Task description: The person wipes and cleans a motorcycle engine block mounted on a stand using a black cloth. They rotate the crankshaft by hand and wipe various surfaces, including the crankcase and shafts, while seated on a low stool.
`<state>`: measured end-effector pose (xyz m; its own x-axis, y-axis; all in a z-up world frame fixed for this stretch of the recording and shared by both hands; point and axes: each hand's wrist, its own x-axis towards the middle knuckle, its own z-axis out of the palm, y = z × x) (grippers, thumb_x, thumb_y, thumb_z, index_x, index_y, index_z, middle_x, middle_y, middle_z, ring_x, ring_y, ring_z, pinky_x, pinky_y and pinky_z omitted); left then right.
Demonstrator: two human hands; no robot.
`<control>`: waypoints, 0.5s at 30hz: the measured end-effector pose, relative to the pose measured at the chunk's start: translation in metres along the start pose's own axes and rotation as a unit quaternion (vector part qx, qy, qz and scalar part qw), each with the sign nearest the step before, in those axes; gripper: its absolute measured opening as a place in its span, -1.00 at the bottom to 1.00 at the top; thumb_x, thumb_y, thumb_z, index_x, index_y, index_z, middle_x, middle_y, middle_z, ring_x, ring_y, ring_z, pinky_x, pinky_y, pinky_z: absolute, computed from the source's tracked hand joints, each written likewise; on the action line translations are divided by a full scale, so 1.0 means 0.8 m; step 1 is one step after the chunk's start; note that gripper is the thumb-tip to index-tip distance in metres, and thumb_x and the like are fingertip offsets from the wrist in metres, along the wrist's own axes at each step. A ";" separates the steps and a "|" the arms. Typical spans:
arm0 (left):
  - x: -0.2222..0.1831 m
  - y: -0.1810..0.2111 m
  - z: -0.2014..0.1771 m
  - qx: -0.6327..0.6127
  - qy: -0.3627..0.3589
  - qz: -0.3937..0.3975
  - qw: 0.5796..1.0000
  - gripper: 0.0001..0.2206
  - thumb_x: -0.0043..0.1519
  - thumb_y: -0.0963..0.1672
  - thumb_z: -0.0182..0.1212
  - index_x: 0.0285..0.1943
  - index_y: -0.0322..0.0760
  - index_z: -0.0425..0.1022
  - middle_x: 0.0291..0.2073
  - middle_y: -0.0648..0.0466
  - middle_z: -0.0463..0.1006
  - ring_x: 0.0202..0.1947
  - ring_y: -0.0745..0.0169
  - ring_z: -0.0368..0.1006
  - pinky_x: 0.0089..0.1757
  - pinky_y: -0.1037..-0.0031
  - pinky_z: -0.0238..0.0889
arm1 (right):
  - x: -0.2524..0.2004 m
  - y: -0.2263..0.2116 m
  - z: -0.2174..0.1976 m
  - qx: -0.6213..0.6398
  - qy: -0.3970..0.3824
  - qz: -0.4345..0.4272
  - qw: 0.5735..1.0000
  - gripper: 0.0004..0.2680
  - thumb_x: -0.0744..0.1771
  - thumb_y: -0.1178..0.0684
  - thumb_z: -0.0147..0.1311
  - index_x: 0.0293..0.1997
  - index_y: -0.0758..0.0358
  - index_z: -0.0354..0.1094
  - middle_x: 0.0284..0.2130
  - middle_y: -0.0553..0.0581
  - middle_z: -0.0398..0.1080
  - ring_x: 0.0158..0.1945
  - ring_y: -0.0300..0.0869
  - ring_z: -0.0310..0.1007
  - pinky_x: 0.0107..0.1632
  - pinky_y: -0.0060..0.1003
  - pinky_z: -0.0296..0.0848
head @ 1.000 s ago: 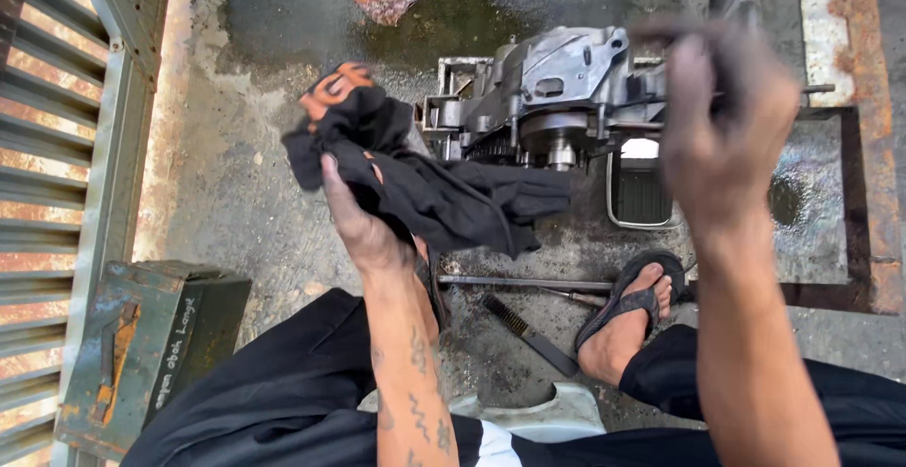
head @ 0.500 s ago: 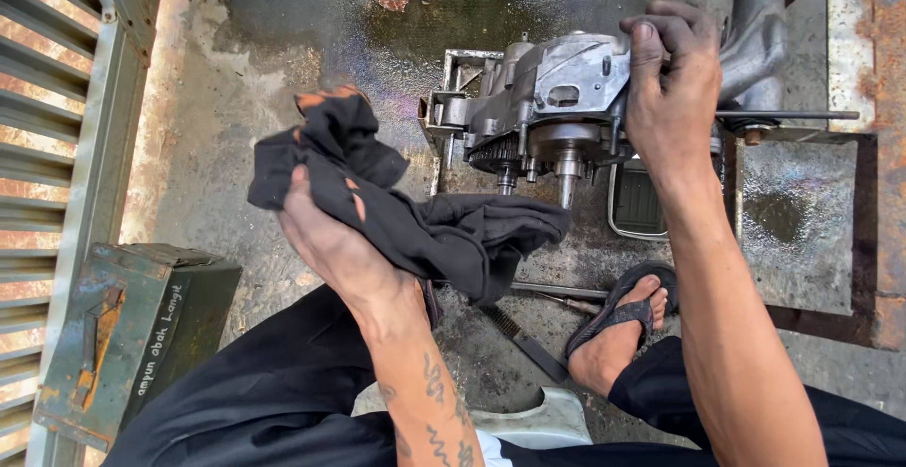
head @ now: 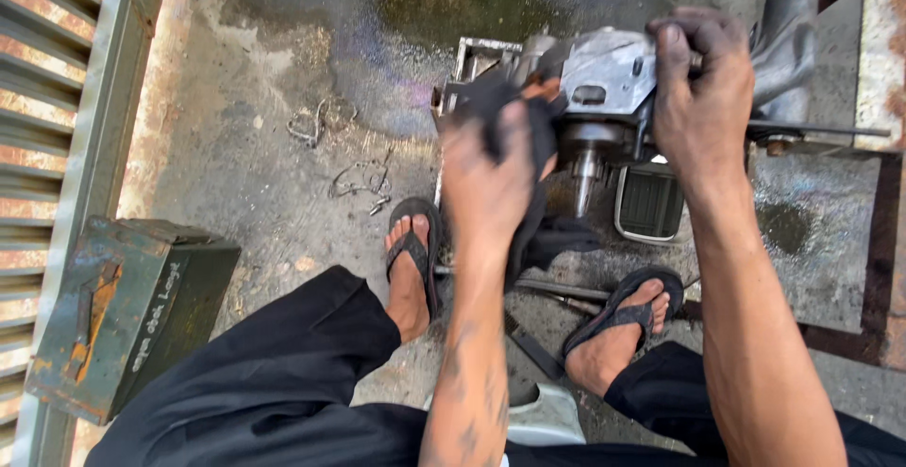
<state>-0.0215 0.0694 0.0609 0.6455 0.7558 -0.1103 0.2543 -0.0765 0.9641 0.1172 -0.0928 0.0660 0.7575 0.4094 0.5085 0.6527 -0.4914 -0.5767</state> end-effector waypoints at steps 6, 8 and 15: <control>-0.009 -0.013 0.002 0.198 -0.129 0.158 0.959 -0.63 0.30 0.02 0.02 0.30 0.34 0.43 0.37 -0.10 0.32 -0.03 -0.22 0.55 -0.22 0.09 0.43 | 0.007 0.006 0.001 0.002 0.000 0.011 1.000 -0.83 0.54 0.11 -0.04 0.05 0.47 0.41 -0.01 0.40 0.32 0.07 0.11 0.31 0.05 -0.04 0.38; -0.006 0.026 -0.037 0.159 -0.276 -0.011 0.948 -0.62 0.21 -0.05 0.02 0.19 0.12 0.60 0.32 0.02 0.37 0.26 0.06 0.40 0.22 0.17 0.24 | 0.003 0.012 -0.001 -0.015 0.002 -0.020 1.000 -0.74 0.55 0.03 -0.04 0.08 0.51 0.47 -0.01 0.43 0.35 0.13 0.17 0.37 0.13 0.02 0.36; 0.007 -0.004 0.017 0.131 -0.237 0.006 0.963 -0.47 0.31 0.02 -0.13 0.54 0.18 0.14 0.60 -0.33 -0.23 0.35 -0.34 0.29 0.22 -0.05 0.25 | 0.006 0.003 -0.001 -0.021 0.007 -0.027 0.999 -0.73 0.56 0.01 -0.09 0.05 0.49 0.46 -0.05 0.39 0.34 0.04 0.13 0.35 0.03 -0.01 0.31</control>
<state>-0.0090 0.0648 0.0539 0.8897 0.3775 -0.2567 0.3775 -0.2922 0.8787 0.1221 -0.0925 0.0676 0.7207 0.4259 0.5470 0.6913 -0.5013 -0.5204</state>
